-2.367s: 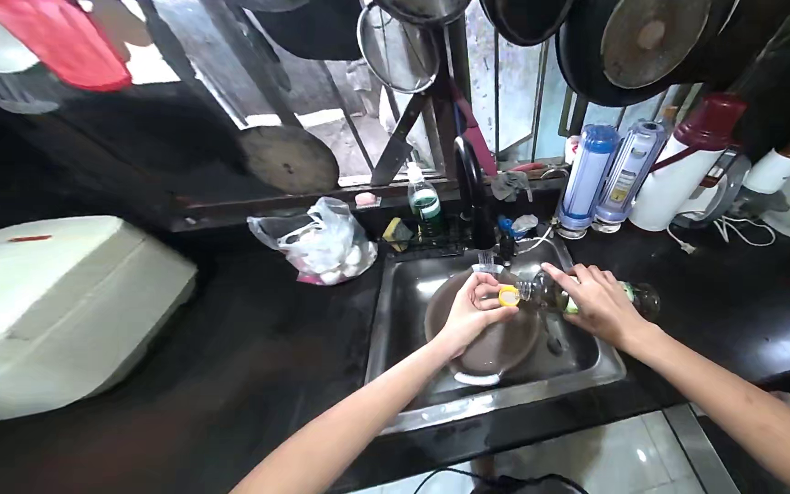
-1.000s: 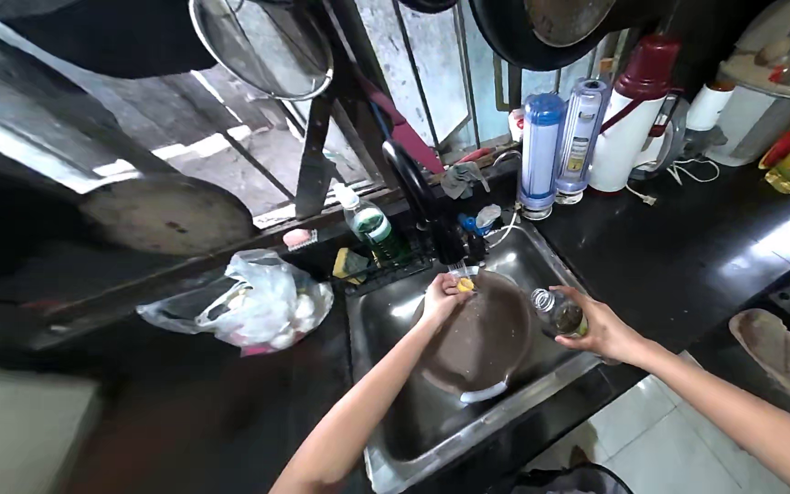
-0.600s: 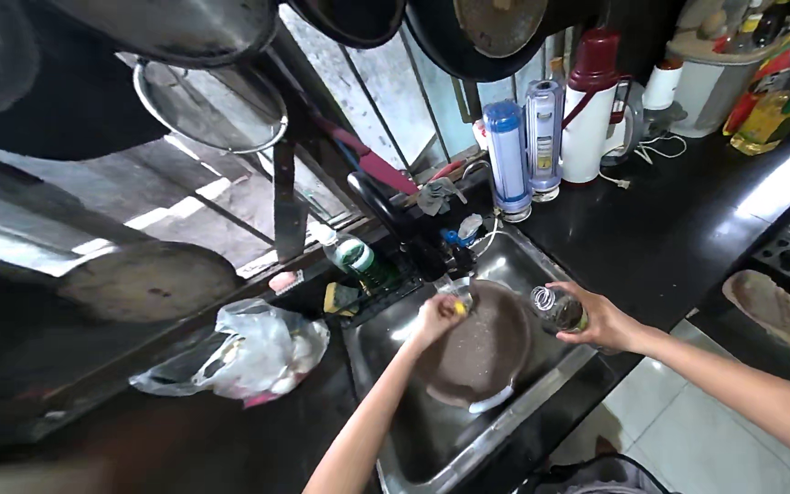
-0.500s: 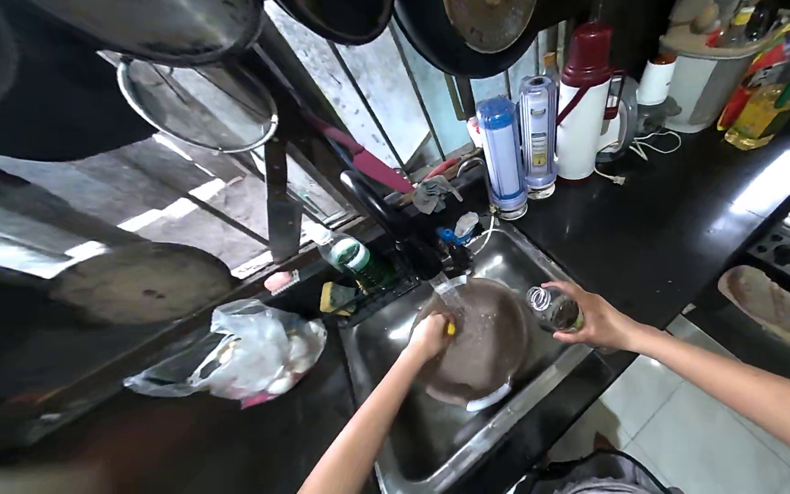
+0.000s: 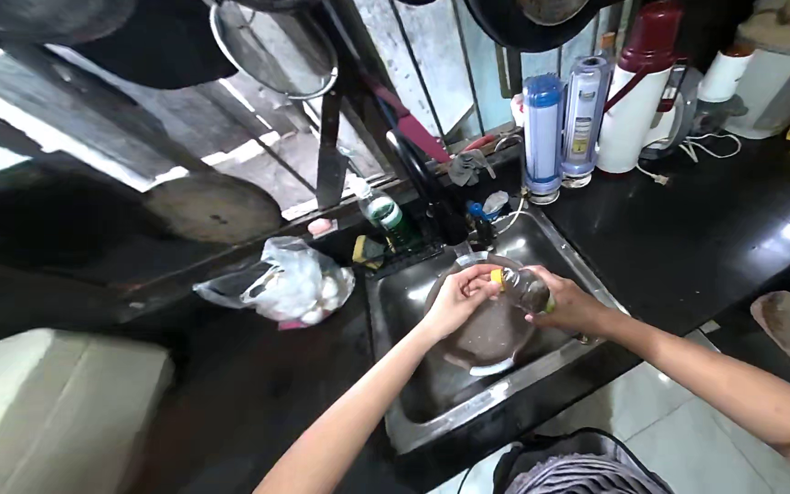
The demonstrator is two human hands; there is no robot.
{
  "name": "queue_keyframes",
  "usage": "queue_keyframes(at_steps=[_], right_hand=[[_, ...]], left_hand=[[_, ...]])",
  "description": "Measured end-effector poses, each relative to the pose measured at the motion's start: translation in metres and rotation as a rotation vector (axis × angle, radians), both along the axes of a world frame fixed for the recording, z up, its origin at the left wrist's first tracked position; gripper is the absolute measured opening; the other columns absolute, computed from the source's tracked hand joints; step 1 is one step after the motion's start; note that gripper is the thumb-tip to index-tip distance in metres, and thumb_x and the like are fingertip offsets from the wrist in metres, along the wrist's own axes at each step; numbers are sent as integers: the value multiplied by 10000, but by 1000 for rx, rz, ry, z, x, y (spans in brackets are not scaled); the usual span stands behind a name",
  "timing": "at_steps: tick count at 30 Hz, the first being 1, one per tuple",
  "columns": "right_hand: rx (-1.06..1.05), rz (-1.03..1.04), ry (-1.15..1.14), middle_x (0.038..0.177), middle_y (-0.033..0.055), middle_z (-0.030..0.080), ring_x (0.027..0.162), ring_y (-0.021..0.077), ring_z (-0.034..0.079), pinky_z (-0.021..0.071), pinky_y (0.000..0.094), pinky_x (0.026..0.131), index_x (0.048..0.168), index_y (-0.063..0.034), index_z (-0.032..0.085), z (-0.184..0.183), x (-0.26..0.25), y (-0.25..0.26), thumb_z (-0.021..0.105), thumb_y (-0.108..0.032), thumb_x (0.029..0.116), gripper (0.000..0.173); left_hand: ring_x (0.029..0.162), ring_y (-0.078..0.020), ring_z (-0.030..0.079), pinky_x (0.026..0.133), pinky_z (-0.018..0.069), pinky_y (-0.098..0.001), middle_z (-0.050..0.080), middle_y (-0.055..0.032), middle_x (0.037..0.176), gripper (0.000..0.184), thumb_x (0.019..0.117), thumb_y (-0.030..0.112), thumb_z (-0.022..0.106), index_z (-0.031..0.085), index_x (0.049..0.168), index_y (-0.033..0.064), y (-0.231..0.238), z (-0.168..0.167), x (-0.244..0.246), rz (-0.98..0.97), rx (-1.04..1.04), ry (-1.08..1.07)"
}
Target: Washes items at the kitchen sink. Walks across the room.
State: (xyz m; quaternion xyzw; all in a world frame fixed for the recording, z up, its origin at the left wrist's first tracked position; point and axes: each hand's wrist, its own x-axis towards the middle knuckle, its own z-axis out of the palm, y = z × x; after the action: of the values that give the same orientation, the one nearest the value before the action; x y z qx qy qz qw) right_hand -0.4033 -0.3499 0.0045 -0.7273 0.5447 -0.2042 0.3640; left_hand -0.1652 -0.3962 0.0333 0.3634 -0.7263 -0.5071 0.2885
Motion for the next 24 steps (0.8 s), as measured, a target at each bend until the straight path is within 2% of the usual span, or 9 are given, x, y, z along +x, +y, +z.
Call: queue_keyframes(at_steps=[2,5,9,10,13,16,19,22,24], right_hand=[[-8,25,193,1429,221,555,1287,391,568,445,586,1060,1590,-179,354,12,10,-3,805,-268,877,849],[-91,73,391,1363,256,573,1242,454,555,427,629,998,1613,-259,333,16,19,-6,792,-267,887,859],[-120,145,314,1334,264,589,1223,453,580,452,631,992,1593,-185,362,18,23,-16,816,-295,855,873],[-121,155,299,1338,263,590,1225,452,582,453,632,996,1588,-170,367,18,27,-17,820,-293,849,876],[-165,160,372,1323,276,594,1205,472,579,428,641,993,1594,-144,369,20,47,-14,789,-255,856,856],[-233,189,441,1299,302,604,1168,496,593,436,644,958,1589,-122,380,18,69,-14,775,-247,863,836],[-308,221,463,1272,305,619,1138,497,602,434,646,939,1581,-137,406,17,88,-17,763,-203,865,803],[-361,260,419,1221,295,641,1108,486,616,441,643,917,1560,-140,445,14,100,-26,781,-225,847,793],[-253,297,322,1269,277,624,1161,464,603,446,636,951,1565,-135,425,13,104,-35,785,-287,854,811]], left_hand=[[789,-9,677,808,578,-210,696,-20,884,271,1072,133,503,629,1181,-81,3,6,5,54,13,-110],[716,-16,654,749,573,-211,658,-11,800,341,1095,234,476,675,1050,-39,10,13,10,97,43,-266],[853,-67,659,838,553,-239,687,-101,1013,344,1076,238,521,686,1191,-40,16,24,22,115,-88,-307],[845,-74,655,825,552,-244,683,-106,1008,356,1076,255,518,688,1182,-39,17,25,26,121,-111,-324],[693,-48,616,717,543,-236,626,-33,787,414,1095,315,472,683,997,-28,20,28,33,205,0,-389],[559,-21,604,609,559,-209,585,24,656,442,1084,352,503,642,854,1,19,28,45,347,200,-388],[491,-31,594,540,553,-212,575,36,583,431,1056,356,568,620,781,28,17,28,62,434,276,-408],[522,-28,607,567,554,-214,602,23,611,394,1040,344,601,644,812,26,18,26,80,438,180,-449],[677,-66,618,681,534,-262,656,-26,784,300,1005,307,659,707,967,13,24,26,94,381,-21,-417]])
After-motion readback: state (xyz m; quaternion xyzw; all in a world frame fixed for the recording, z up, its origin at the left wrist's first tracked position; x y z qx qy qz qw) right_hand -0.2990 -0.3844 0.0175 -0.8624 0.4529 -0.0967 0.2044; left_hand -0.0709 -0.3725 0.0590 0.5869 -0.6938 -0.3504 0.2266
